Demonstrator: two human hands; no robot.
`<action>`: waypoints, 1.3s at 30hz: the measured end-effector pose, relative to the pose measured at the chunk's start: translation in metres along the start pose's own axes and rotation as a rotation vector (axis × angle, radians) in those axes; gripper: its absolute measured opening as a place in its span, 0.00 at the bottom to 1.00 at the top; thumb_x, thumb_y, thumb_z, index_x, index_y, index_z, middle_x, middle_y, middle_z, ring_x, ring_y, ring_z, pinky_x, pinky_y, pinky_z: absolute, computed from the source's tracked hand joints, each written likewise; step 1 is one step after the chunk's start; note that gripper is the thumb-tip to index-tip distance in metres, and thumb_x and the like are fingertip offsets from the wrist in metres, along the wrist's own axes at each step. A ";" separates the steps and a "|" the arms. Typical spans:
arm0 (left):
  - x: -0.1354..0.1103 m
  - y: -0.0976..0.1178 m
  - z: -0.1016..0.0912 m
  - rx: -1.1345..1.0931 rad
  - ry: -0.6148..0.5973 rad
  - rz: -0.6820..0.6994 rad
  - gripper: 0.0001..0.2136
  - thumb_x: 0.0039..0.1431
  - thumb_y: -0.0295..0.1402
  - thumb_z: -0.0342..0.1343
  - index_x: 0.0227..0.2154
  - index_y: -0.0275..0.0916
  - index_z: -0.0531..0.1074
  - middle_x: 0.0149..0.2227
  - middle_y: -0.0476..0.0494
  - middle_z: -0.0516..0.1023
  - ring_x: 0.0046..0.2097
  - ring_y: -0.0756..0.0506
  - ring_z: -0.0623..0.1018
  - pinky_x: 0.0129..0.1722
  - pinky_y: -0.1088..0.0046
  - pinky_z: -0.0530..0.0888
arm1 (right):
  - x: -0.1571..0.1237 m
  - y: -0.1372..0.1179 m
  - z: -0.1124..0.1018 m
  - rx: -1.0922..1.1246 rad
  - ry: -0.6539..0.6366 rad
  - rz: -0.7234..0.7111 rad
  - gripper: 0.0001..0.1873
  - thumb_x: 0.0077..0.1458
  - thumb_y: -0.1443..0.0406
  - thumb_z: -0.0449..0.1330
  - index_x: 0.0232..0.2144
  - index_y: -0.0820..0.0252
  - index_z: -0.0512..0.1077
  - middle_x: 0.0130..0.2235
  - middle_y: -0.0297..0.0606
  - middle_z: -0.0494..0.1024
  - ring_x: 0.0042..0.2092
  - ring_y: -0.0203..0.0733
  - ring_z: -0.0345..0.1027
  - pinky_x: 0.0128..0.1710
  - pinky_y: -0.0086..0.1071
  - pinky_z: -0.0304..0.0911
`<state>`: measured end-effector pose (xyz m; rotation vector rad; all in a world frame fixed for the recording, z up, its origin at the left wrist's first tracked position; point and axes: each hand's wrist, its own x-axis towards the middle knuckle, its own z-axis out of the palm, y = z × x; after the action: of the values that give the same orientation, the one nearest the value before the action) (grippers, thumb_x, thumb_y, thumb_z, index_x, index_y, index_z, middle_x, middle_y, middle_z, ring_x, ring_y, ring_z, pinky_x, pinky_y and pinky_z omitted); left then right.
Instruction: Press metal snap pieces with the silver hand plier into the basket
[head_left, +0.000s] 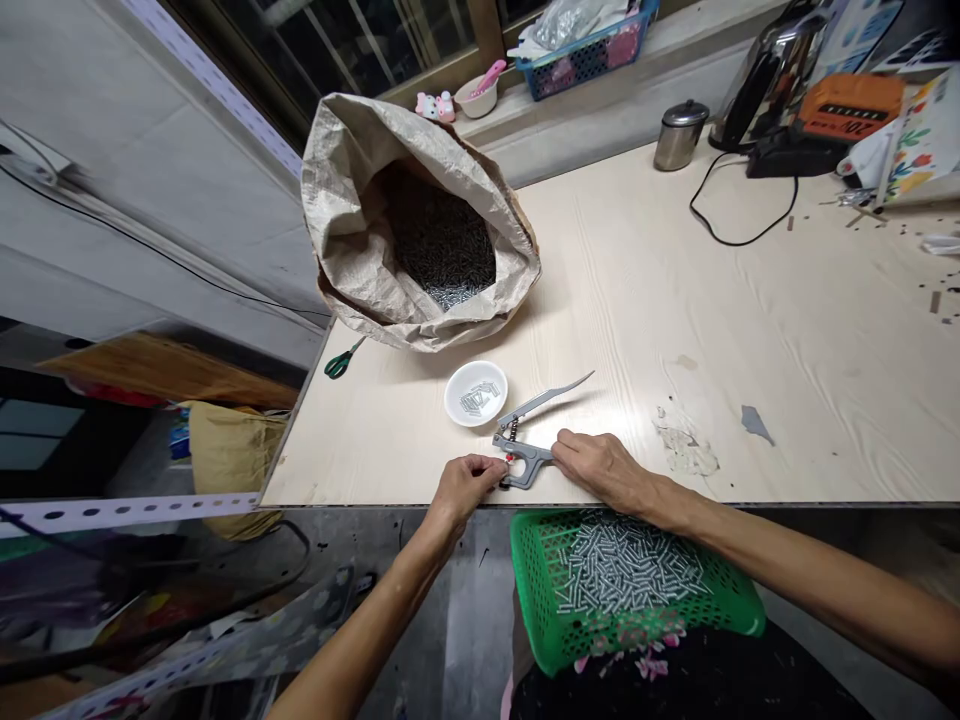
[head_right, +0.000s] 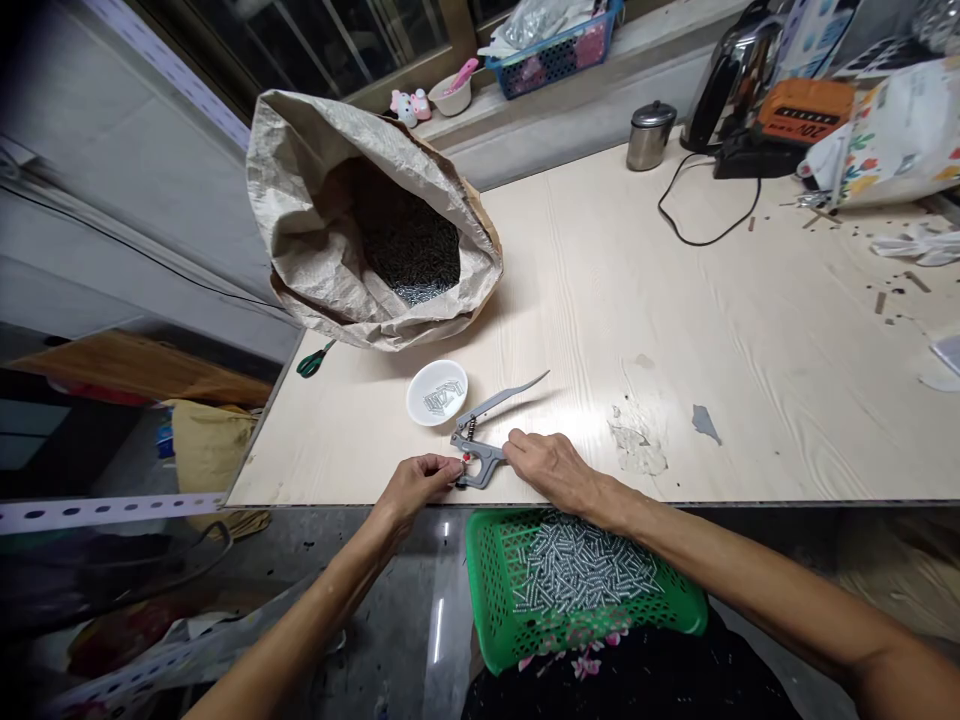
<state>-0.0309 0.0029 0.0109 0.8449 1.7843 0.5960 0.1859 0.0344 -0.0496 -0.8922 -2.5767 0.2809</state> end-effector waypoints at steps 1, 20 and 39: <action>0.000 0.001 0.001 0.014 0.001 -0.009 0.18 0.34 0.43 0.67 0.24 0.33 0.76 0.19 0.49 0.72 0.22 0.54 0.65 0.23 0.78 0.60 | 0.000 0.000 0.001 0.002 0.002 0.003 0.10 0.63 0.71 0.46 0.32 0.60 0.66 0.32 0.36 0.70 0.29 0.35 0.59 0.23 0.33 0.45; 0.010 0.008 -0.002 0.331 -0.188 -0.146 0.12 0.35 0.37 0.65 0.15 0.35 0.69 0.14 0.53 0.67 0.21 0.53 0.66 0.25 0.75 0.64 | 0.008 0.013 -0.025 0.090 -0.128 0.077 0.19 0.57 0.53 0.58 0.44 0.61 0.68 0.50 0.46 0.70 0.45 0.47 0.64 0.39 0.38 0.61; 0.009 0.003 -0.004 0.391 -0.189 -0.078 0.15 0.35 0.44 0.63 0.15 0.35 0.70 0.16 0.51 0.67 0.22 0.52 0.65 0.25 0.74 0.61 | 0.022 0.038 -0.059 0.068 -0.311 0.009 0.43 0.44 0.50 0.66 0.59 0.57 0.58 0.49 0.46 0.71 0.49 0.55 0.60 0.53 0.56 0.46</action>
<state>-0.0357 0.0113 0.0091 1.0521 1.7742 0.1082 0.2162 0.0814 -0.0019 -0.8962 -2.8253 0.5459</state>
